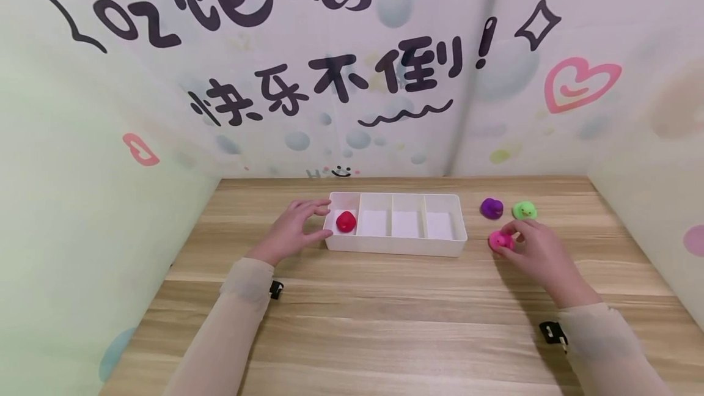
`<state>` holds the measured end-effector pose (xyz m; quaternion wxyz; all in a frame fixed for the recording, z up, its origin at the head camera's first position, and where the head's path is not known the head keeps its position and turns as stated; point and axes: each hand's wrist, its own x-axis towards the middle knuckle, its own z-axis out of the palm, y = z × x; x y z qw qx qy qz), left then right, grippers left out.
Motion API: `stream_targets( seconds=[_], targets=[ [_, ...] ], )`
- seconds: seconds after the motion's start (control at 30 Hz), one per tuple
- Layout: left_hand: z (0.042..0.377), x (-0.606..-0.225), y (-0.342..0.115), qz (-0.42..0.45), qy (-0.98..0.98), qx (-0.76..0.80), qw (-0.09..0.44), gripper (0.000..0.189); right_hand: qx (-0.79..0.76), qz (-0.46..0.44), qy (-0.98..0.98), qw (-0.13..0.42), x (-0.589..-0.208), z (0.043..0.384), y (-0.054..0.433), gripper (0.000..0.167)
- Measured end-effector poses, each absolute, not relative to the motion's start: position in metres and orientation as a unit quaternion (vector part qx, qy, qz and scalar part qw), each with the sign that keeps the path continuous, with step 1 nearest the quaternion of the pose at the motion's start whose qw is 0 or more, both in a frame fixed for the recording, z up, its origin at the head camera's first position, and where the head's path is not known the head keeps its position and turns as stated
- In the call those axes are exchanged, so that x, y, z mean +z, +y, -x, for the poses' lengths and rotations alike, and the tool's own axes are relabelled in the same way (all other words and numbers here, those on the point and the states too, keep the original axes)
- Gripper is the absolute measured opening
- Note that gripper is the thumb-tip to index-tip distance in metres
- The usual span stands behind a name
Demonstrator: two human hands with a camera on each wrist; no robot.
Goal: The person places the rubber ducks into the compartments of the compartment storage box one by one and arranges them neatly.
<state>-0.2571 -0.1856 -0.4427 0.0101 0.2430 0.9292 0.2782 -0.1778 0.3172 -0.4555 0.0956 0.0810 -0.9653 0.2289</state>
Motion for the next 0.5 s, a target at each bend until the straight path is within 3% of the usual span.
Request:
stream_targets(
  seconds=[0.5],
  targets=[
    [0.2564, -0.4418, -0.1847, -0.24, 0.928, 0.284, 0.02, 0.053, 0.238, -0.068, -0.965, 0.082, -0.4535, 0.1777, 0.3142, 0.029]
  ],
)
